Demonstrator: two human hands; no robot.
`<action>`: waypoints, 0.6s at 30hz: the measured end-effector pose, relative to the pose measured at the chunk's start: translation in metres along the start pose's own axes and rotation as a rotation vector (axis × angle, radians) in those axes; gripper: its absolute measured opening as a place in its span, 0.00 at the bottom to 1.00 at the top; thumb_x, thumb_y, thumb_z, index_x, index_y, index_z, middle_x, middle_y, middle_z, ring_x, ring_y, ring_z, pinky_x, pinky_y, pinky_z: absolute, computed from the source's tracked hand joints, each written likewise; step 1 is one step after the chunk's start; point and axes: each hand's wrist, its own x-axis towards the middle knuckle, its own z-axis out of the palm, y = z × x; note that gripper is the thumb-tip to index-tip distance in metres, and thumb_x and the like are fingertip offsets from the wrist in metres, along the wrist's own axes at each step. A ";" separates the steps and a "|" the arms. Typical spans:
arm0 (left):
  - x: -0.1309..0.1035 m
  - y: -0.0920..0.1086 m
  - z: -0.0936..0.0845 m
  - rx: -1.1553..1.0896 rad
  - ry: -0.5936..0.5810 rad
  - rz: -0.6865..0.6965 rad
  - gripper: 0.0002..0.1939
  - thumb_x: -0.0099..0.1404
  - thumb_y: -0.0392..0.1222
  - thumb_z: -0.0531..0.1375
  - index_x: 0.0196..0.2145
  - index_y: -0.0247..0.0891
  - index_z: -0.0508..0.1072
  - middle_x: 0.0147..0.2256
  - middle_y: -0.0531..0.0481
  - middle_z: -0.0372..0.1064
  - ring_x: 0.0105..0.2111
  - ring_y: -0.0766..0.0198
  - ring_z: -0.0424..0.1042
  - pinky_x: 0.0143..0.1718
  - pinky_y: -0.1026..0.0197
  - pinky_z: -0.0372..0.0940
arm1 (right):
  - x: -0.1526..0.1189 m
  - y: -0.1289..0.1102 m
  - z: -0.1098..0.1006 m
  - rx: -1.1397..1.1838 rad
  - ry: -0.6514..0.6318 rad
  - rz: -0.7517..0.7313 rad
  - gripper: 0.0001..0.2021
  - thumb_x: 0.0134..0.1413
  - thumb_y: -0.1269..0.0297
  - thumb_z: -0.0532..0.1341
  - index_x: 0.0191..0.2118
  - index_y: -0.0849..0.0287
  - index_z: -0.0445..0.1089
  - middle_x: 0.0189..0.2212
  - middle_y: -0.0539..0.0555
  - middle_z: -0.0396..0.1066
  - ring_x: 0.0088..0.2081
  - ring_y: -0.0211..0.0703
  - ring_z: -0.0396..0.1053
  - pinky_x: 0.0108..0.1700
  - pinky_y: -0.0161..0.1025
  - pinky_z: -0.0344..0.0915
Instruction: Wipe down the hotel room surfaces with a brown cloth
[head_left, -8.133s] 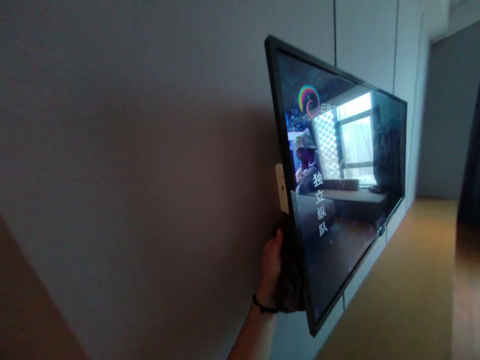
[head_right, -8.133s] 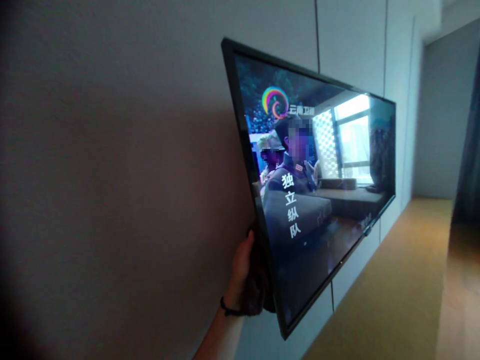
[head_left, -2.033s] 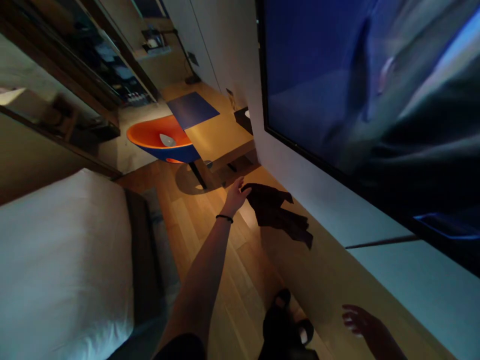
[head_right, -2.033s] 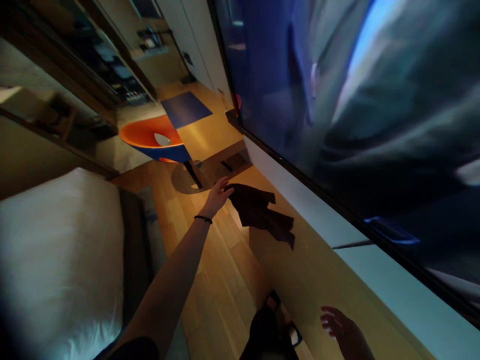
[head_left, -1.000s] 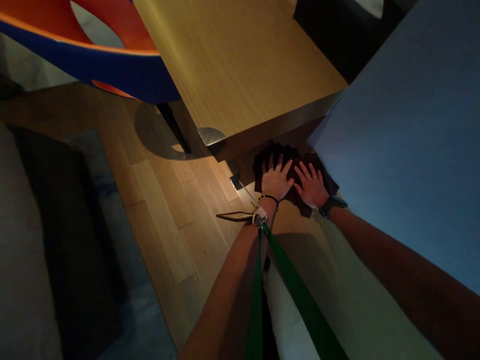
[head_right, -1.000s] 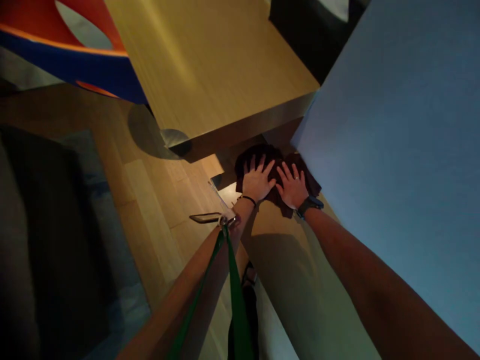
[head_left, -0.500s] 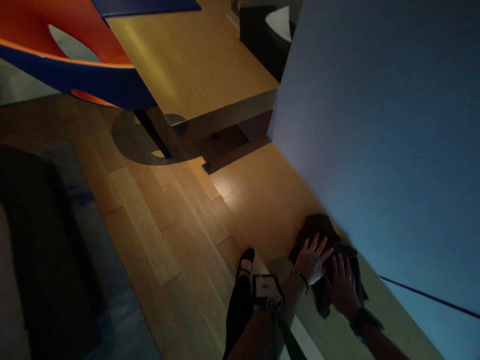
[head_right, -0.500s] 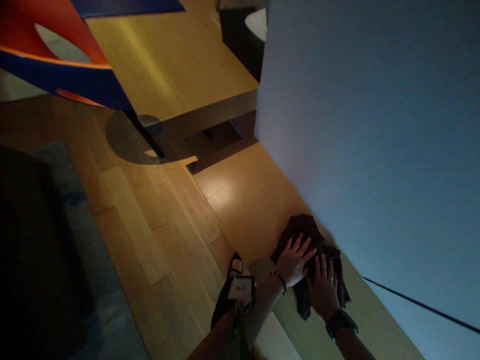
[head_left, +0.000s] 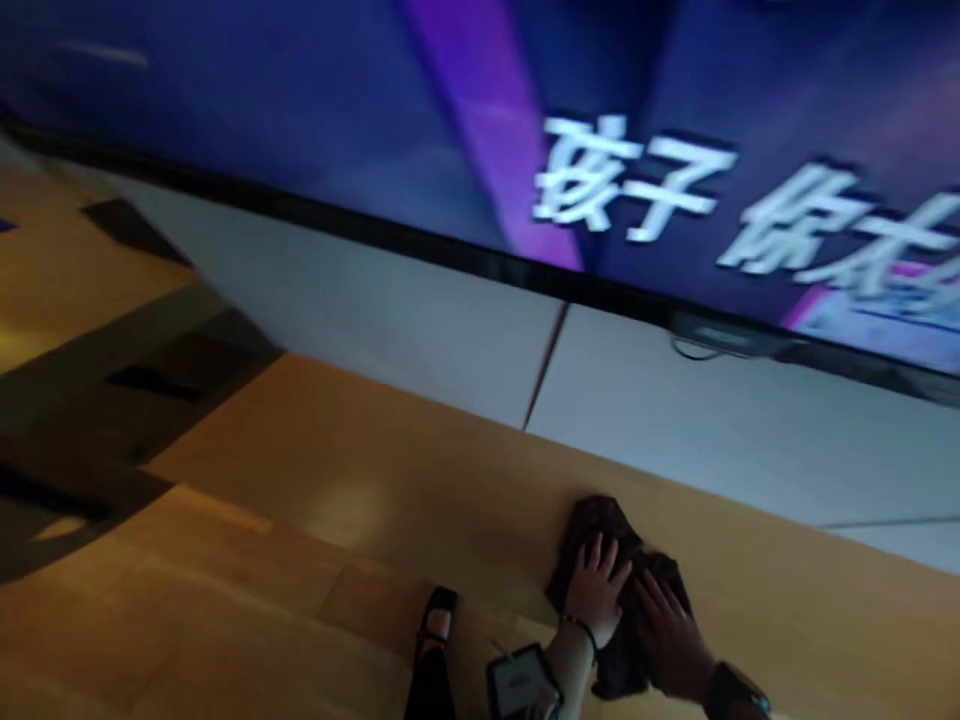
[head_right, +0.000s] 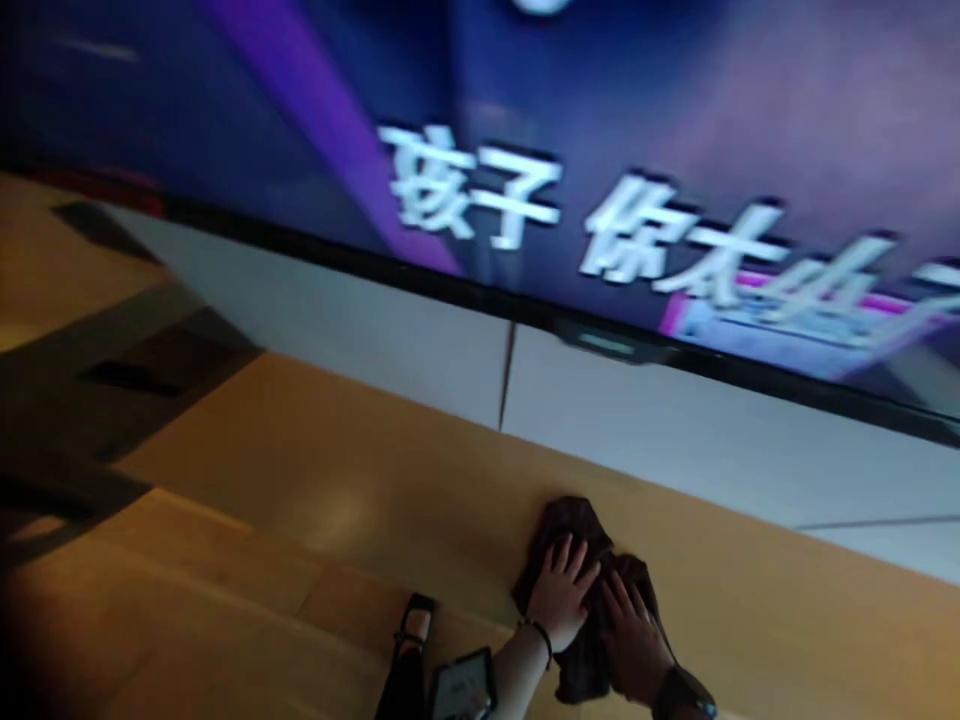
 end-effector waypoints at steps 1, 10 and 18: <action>0.006 0.009 0.002 0.015 -0.028 0.005 0.34 0.63 0.50 0.56 0.65 0.50 0.51 0.68 0.48 0.36 0.66 0.44 0.38 0.62 0.36 0.44 | -0.009 0.006 -0.006 0.042 -0.036 0.035 0.32 0.52 0.68 0.51 0.65 0.63 0.54 0.66 0.60 0.44 0.66 0.59 0.39 0.62 0.59 0.50; 0.010 -0.038 -0.034 0.528 0.037 -0.081 0.31 0.62 0.36 0.52 0.63 0.46 0.57 0.66 0.46 0.46 0.65 0.49 0.46 0.61 0.41 0.47 | 0.037 -0.049 -0.041 0.466 0.079 0.089 0.39 0.54 0.48 0.58 0.66 0.65 0.50 0.67 0.58 0.36 0.66 0.67 0.28 0.64 0.62 0.42; 0.087 -0.052 -0.046 0.750 0.029 0.164 0.26 0.65 0.41 0.48 0.60 0.32 0.63 0.63 0.36 0.50 0.64 0.44 0.46 0.59 0.40 0.52 | 0.045 0.015 -0.025 0.653 0.393 -0.010 0.33 0.58 0.49 0.59 0.65 0.58 0.52 0.67 0.51 0.42 0.67 0.53 0.31 0.65 0.53 0.49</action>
